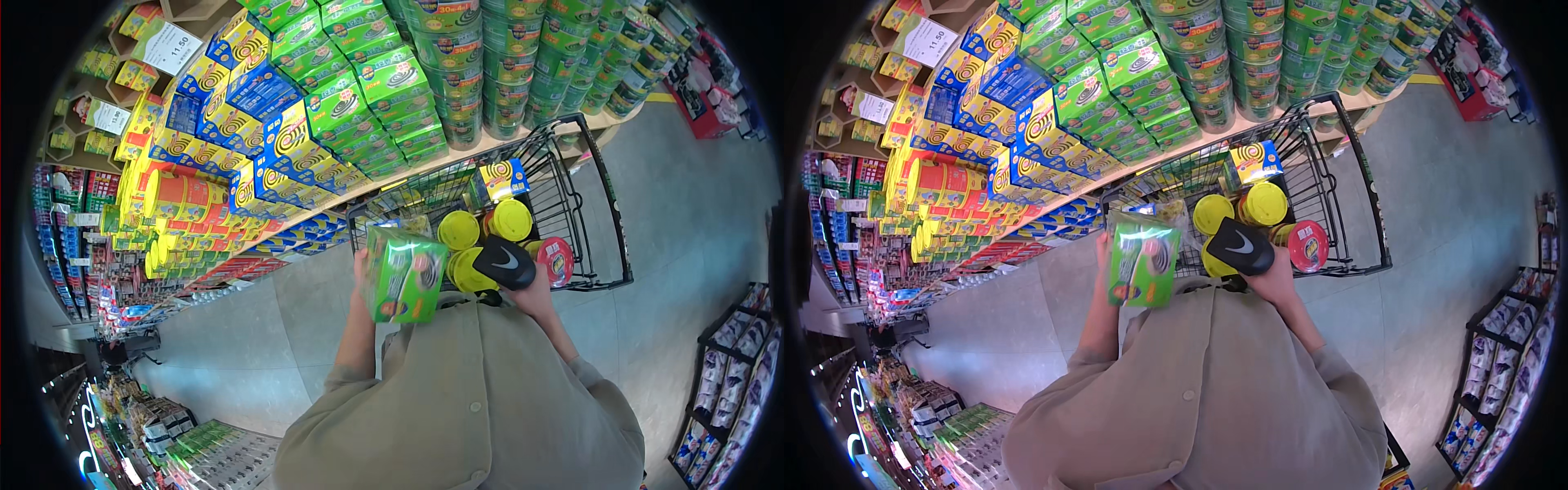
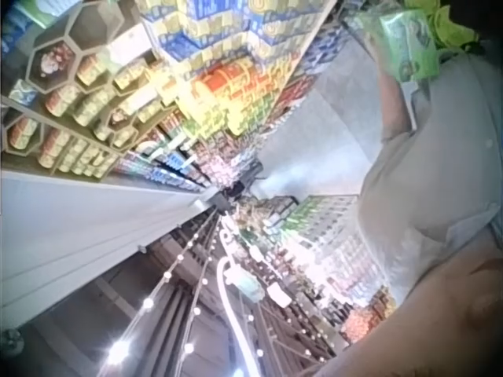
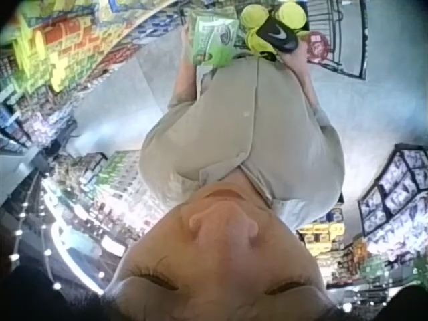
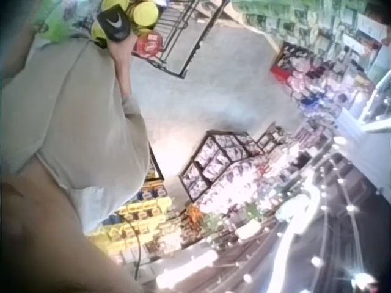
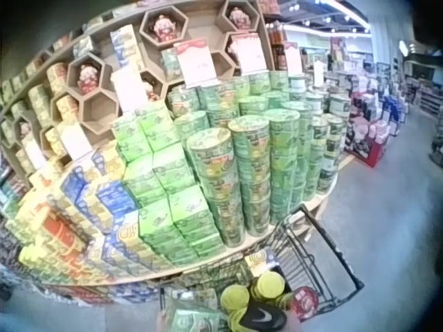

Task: Selecting various snack canisters and boxes from shelves and placing them into a shopping cart.

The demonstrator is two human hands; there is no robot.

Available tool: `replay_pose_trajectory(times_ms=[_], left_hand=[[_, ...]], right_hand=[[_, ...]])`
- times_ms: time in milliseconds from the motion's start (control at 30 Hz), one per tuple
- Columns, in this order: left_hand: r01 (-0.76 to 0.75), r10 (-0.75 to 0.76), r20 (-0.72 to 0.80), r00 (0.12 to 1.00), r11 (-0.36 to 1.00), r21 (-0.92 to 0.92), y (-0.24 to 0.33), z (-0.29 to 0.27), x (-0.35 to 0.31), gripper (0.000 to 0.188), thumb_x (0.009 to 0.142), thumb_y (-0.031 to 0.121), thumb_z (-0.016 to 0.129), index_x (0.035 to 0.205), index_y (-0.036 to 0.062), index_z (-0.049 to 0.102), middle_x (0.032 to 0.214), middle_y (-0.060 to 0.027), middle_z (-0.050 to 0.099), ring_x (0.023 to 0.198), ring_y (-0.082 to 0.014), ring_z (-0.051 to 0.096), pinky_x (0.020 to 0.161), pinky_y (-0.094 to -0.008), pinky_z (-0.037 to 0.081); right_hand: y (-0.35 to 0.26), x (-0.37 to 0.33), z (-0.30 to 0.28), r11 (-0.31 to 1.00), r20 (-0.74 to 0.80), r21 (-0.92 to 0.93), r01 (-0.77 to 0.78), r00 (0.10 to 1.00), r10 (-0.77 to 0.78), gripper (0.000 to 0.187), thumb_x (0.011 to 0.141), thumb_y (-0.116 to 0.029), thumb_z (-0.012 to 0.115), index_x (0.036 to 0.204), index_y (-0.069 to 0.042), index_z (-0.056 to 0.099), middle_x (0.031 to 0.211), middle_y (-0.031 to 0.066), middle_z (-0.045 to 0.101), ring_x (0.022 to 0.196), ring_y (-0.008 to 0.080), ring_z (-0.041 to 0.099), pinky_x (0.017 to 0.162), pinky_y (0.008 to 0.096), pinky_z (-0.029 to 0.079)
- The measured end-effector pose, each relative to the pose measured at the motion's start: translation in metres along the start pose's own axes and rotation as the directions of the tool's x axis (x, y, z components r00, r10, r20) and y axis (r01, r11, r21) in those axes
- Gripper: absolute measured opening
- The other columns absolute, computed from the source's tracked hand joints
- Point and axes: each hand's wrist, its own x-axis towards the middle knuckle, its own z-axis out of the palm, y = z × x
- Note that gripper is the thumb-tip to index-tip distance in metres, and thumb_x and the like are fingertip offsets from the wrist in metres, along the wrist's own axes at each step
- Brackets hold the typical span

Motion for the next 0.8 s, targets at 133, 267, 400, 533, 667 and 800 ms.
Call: replay_pose_trajectory(times_ms=[133,267,400,533,667,800], left_hand=[[-0.014,0.015,-0.036,0.999,1.000,0.019,0.002,-0.014,-0.017,0.057,0.089,0.050,0.046,0.129,0.0088,0.052,0.120,-0.0107,0.062,0.107,-0.0262,0.060,0.091,-0.0440,0.049],[0.004,-0.001,-0.061,0.998,0.999,0.047,-0.008,-0.047,-0.089,0.058,0.089,0.050,0.046,0.129,0.0088,0.052,0.120,-0.0108,0.062,0.108,-0.0262,0.060,0.091,-0.0439,0.049],[-0.037,0.043,-0.103,0.994,0.997,0.062,0.024,-0.025,-0.001,0.058,0.089,0.050,0.046,0.129,0.0088,0.053,0.120,-0.0108,0.062,0.108,-0.0263,0.060,0.091,-0.0437,0.049],[-0.007,0.019,-0.126,0.992,0.995,0.095,0.035,-0.034,0.011,0.058,0.089,0.050,0.046,0.129,0.0089,0.053,0.120,-0.0108,0.062,0.108,-0.0264,0.060,0.091,-0.0436,0.049],[0.007,0.011,-0.148,0.989,0.993,0.119,0.035,-0.042,0.013,0.058,0.089,0.050,0.046,0.129,0.0089,0.053,0.120,-0.0108,0.062,0.108,-0.0265,0.060,0.092,-0.0435,0.049],[0.011,0.011,-0.166,0.986,0.991,0.132,0.031,-0.047,0.023,0.058,0.089,0.051,0.046,0.129,0.0089,0.053,0.120,-0.0108,0.062,0.108,-0.0266,0.060,0.092,-0.0434,0.049]], right_hand=[[-0.015,0.003,-0.001,0.997,0.137,0.082,0.003,0.990,-0.014,0.041,0.067,-0.008,0.076,0.105,0.003,0.064,0.097,0.0158,0.070,0.091,0.0223,0.069,0.080,0.0319,0.052],[-0.026,0.002,-0.006,0.997,0.193,0.076,-0.031,0.981,0.016,0.041,0.068,-0.007,0.076,0.105,0.003,0.064,0.097,0.0155,0.070,0.091,0.0214,0.069,0.081,0.0318,0.052],[-0.042,0.005,-0.001,0.999,0.277,0.051,-0.004,0.961,-0.011,0.042,0.067,-0.007,0.075,0.106,0.003,0.064,0.097,0.0153,0.070,0.091,0.0212,0.069,0.081,0.0315,0.052],[-0.039,0.005,0.003,0.998,0.281,0.053,-0.035,0.959,0.019,0.042,0.066,-0.008,0.075,0.106,0.002,0.065,0.096,0.0157,0.070,0.090,0.0212,0.069,0.080,0.0316,0.052],[-0.032,0.006,0.008,0.999,0.303,0.029,-0.036,0.953,0.026,0.041,0.066,-0.008,0.075,0.105,0.002,0.064,0.094,0.0166,0.070,0.088,0.0231,0.069,0.079,0.0319,0.052],[-0.011,0.004,0.016,1.000,0.083,-0.006,-0.012,0.996,0.012,0.039,0.067,-0.007,0.074,0.104,0.002,0.064,0.093,0.0173,0.070,0.090,0.0268,0.070,0.078,0.0329,0.052]])
